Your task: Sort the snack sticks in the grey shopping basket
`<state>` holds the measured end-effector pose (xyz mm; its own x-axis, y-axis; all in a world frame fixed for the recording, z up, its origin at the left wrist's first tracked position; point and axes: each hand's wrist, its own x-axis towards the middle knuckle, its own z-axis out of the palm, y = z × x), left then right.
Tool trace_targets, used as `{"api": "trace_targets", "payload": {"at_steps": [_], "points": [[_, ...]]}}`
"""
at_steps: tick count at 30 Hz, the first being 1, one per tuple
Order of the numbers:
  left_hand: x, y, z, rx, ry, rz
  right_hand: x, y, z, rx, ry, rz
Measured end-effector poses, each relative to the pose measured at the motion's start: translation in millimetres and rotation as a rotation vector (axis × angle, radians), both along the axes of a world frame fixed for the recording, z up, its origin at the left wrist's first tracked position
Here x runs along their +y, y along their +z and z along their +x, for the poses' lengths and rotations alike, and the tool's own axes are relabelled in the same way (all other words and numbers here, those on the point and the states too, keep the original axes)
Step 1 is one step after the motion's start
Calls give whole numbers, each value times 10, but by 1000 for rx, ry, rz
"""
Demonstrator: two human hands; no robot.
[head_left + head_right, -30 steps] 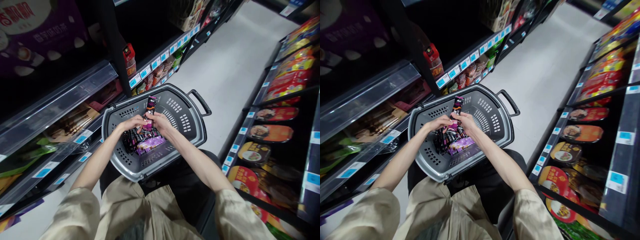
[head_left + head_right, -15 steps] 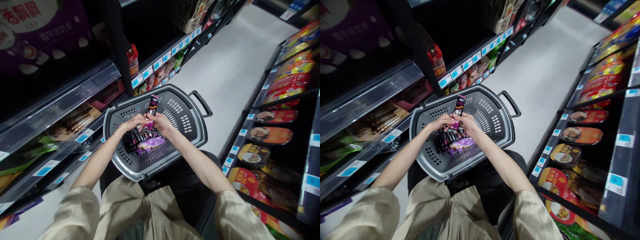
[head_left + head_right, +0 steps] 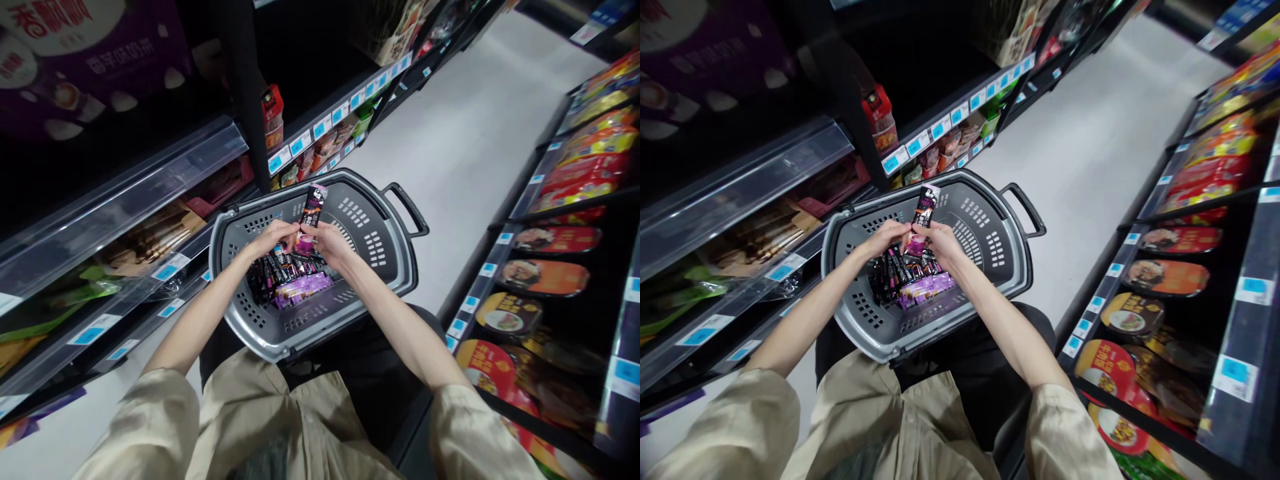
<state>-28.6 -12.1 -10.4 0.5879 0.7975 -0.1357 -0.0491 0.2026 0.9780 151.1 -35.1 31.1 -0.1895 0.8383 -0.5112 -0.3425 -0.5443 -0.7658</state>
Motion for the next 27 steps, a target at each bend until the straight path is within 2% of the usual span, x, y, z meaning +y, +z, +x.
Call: {"api": "trace_targets", "payload": {"at_steps": [3,7,11,17,23,27], "points": [[7,6,7,30,39,-2,9,7,6,24,1,-10],[33,-64,14,3,122,-45,37,19,17,65,4,-8],[54,-111,13,-1,95,-49,48,-27,17,38,-9,-7],[44,-90,7,29,103,-27,39,-84,22,6,8,14],[47,-53,22,7,262,-45,30,-94,33,27,74,-10],[43,-35,20,24,239,-21,37,-89,41,29,108,-22]]}}
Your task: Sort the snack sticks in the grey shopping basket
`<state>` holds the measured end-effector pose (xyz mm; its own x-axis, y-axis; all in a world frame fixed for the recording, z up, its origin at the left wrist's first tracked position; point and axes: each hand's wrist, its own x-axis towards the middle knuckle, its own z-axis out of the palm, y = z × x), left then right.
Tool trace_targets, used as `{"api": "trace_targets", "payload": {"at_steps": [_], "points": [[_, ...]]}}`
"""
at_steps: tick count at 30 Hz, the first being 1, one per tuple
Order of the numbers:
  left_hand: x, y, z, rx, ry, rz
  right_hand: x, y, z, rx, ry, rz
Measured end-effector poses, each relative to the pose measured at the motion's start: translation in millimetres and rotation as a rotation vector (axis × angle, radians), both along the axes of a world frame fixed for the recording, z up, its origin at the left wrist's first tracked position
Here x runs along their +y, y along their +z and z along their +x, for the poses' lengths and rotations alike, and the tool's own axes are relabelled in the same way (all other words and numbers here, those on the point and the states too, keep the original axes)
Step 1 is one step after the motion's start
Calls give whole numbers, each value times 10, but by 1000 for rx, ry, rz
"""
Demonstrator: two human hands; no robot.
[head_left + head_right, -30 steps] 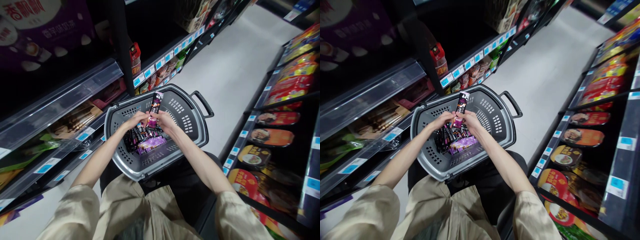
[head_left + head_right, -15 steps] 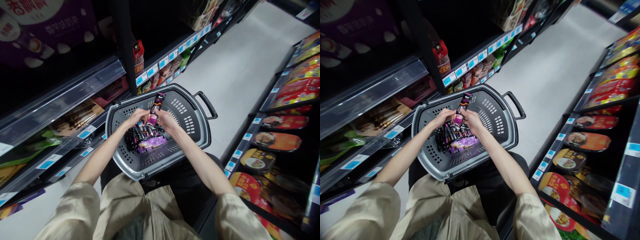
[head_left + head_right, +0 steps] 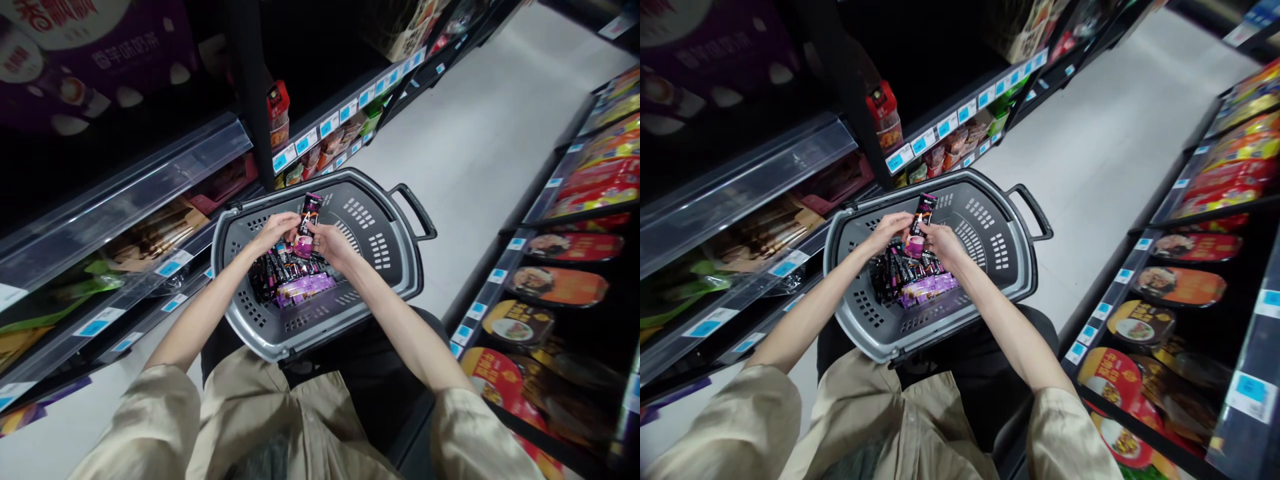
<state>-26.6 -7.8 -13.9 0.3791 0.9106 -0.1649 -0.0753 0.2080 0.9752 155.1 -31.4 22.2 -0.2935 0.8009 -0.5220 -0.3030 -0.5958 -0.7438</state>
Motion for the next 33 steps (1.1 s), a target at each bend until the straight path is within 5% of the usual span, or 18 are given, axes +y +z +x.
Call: {"api": "trace_targets", "payload": {"at_steps": [17,24,33], "points": [[38,-31,20,19,-25,-18,61,-30,24,34,2,-74],[60,-1,33,31,-13,10,32,18,1,-7,23,42],[68,-26,26,46,-21,-9,61,28,-18,-37,-4,-54]]}}
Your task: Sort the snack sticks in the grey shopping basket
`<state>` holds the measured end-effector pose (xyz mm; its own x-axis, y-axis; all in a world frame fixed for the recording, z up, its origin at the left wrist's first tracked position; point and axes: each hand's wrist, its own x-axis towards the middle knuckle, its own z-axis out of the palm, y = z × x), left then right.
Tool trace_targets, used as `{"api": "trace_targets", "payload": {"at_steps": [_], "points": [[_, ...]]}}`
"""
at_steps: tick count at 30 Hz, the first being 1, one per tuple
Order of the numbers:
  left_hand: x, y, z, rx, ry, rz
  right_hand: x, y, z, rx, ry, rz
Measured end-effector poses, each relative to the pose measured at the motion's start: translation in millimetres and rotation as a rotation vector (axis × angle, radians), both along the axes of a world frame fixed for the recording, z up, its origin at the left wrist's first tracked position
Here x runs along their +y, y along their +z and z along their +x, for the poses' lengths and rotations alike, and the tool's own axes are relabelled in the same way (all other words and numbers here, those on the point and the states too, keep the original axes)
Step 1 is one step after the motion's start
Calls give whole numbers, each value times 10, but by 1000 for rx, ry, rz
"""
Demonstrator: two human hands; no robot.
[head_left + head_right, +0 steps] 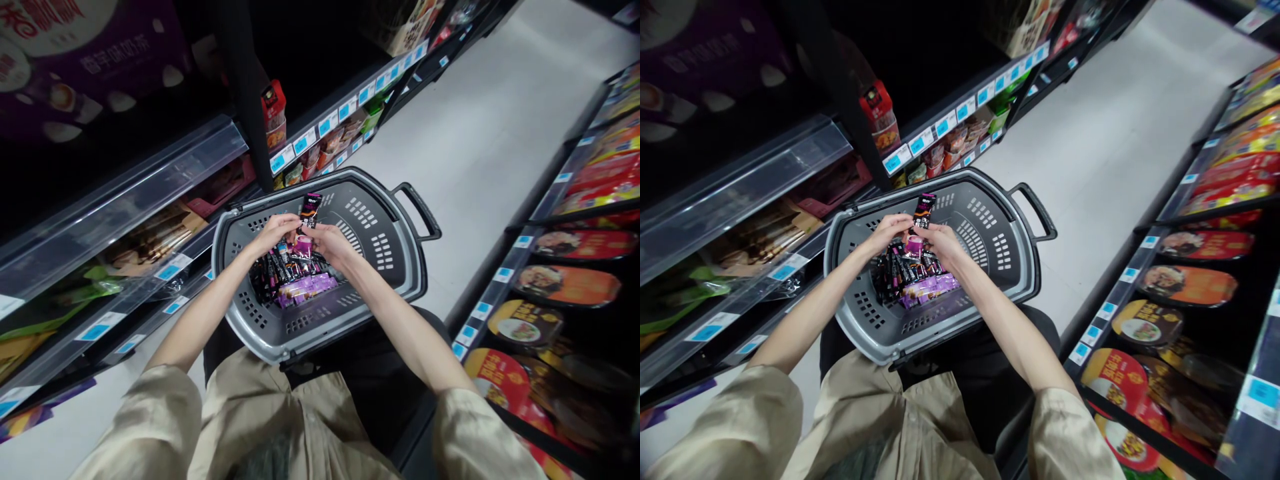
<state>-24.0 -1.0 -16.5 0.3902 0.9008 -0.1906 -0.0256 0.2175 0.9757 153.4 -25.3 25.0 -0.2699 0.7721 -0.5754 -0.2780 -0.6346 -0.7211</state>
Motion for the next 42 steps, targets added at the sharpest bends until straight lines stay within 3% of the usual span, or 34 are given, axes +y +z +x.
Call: {"api": "trace_targets", "payload": {"at_steps": [9,18,25,30,37,42], "points": [[-2,9,28,-37,142,-257,-75,188,-27,40,-15,-112],[14,70,23,38,182,-229,-114,191,-26,19,96,-187],[9,55,7,27,202,-234,-153,72,-19,-33,151,-134],[-14,40,-19,-88,140,-245,-175,-68,-26,-131,186,-80],[-19,-36,-66,-82,117,-281,-203,-158,-39,-151,235,-78],[-50,10,-84,-76,-2,-255,-193,-212,-29,-203,210,1]]}}
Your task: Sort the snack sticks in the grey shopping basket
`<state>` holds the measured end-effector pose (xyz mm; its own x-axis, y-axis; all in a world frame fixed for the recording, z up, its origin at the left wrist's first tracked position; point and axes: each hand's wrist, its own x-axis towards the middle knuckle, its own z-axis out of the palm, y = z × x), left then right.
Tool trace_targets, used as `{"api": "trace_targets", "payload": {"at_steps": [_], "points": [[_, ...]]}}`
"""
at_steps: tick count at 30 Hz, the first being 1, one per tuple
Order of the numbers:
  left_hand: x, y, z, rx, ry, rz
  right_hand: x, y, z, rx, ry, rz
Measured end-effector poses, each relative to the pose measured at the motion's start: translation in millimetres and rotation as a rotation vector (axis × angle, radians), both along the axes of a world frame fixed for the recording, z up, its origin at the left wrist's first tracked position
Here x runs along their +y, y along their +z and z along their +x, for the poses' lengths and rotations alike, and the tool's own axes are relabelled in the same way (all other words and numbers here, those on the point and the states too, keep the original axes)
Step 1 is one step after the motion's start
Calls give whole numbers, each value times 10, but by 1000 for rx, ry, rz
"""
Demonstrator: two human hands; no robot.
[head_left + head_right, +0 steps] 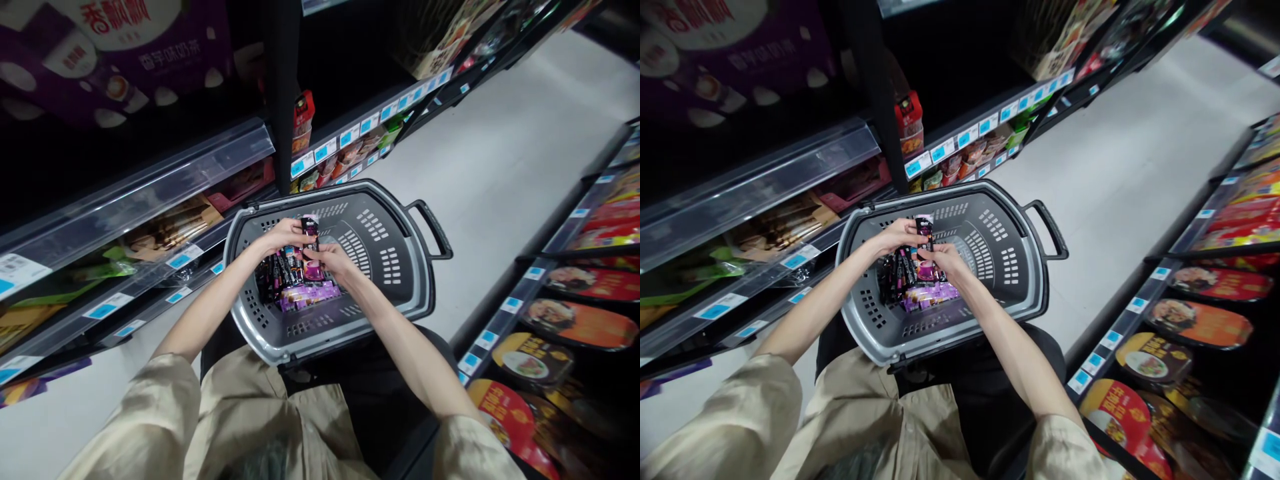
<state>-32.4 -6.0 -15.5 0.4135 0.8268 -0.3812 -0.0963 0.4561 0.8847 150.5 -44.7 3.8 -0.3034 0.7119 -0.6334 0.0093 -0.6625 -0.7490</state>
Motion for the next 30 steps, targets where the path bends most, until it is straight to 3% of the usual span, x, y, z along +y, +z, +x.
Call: {"api": "trace_targets", "payload": {"at_steps": [6,15,19,23,30], "points": [[4,-9,7,88,-34,68,9,-57,-15,-9,23,31],[20,5,41,133,87,105,33,31,-42,52,7,-39],[60,-75,65,52,198,95,78,39,-43,132,-107,-28],[62,-126,70,-22,124,92,129,59,-34,146,-235,-37],[28,-148,116,80,-6,181,124,119,-48,273,-205,-90]]}}
